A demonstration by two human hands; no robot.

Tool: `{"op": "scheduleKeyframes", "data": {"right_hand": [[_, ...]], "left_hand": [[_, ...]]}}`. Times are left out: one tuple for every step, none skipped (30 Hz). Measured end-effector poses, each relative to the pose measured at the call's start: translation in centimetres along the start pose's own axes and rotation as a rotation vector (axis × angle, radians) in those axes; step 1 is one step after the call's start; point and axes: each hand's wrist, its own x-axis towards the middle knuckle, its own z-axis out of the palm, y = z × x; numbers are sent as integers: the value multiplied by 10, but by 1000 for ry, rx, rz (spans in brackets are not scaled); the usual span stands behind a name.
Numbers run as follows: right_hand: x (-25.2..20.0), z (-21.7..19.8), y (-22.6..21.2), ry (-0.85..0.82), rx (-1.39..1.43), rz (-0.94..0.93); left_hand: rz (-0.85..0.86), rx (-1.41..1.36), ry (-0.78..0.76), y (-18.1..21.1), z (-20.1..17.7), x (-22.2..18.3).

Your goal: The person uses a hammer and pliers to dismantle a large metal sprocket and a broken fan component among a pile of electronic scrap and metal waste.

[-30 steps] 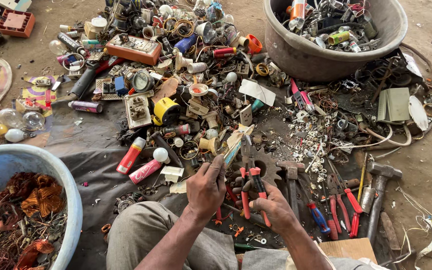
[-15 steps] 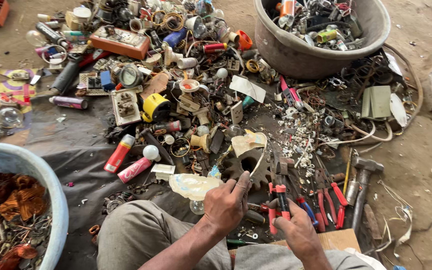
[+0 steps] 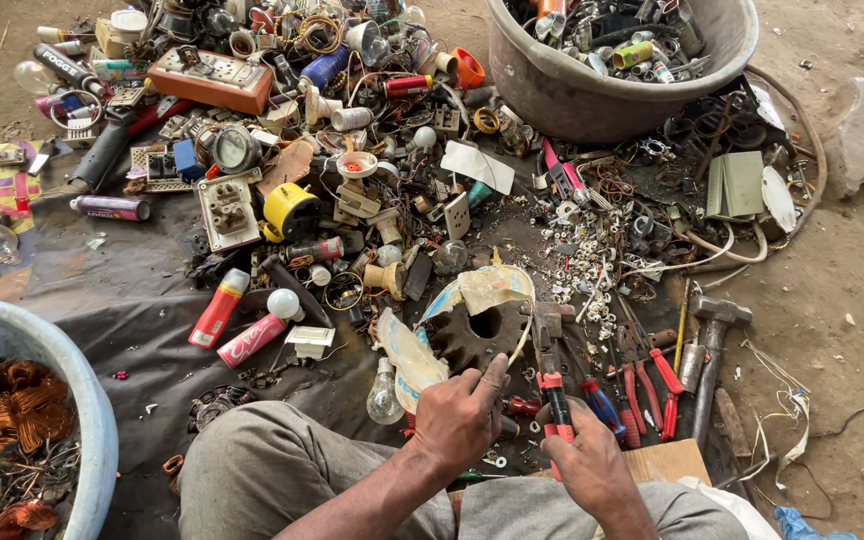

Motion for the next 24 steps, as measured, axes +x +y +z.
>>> {"op": "scheduleKeyframes", "data": {"right_hand": [[0, 1, 0, 8, -9, -3], [0, 1, -1, 13, -18, -6], [0, 2, -1, 13, -16, -7], [0, 2, -2, 14, -13, -7], [-1, 3, -3, 16, -11, -7], [-1, 3, -3, 21, -19, -19], [-1, 4, -3, 26, -27, -30], [-1, 6, -3, 29, -37, -41], [0, 11, -3, 14, 33, -58], [2, 17, -3, -1, 103, -76], [4, 23, -4, -17, 172, -94], [8, 30, -5, -42, 259, -97], [13, 39, -8, -68, 345, -100], [19, 46, -10, -93, 432, -103], [26, 51, -12, -75, 398, -147], [34, 56, -15, -56, 365, -191], [39, 60, -17, -38, 332, -235], [41, 61, -19, -23, 288, -278], [44, 63, -20, -7, 244, -320], [44, 64, -21, 5, 197, -361], [45, 66, -23, -10, 204, -317], [44, 67, -23, -23, 207, -270], [43, 66, -23, -37, 210, -224], [42, 67, -23, -30, 189, -225]], "left_hand": [[-9, 7, -12, 0, 1, 0], [-8, 2, -12, 0, 1, 0], [-7, -2, -13, 0, 1, 0], [-4, -8, -14, 0, 2, 0], [-5, -9, -14, 0, 2, 0], [-6, -10, -14, 0, 2, 0], [-6, -10, -14, -1, 2, 0], [-12, -22, -11, -1, 1, 0], [-17, -33, -8, -3, 1, -1], [-23, -44, -3, -4, 1, -1], [-55, -67, -27, -7, 1, 0], [-86, -90, -52, -11, 0, 4], [-117, -113, -77, -13, -1, 6], [-111, -93, -15, -17, -6, 6], [-105, -74, 46, -23, -13, 8], [-98, -53, 107, -29, -20, 10], [-105, -42, 135, -32, -26, 14], [-112, -28, 165, -37, -32, 18], [-119, -14, 196, -40, -38, 21], [-137, -1, 195, -41, -41, 22], [-155, 13, 194, -43, -45, 25], [-175, 23, 192, -42, -47, 26], [-116, 85, 229, -40, -48, 28], [-55, 149, 262, -38, -48, 31]]}}
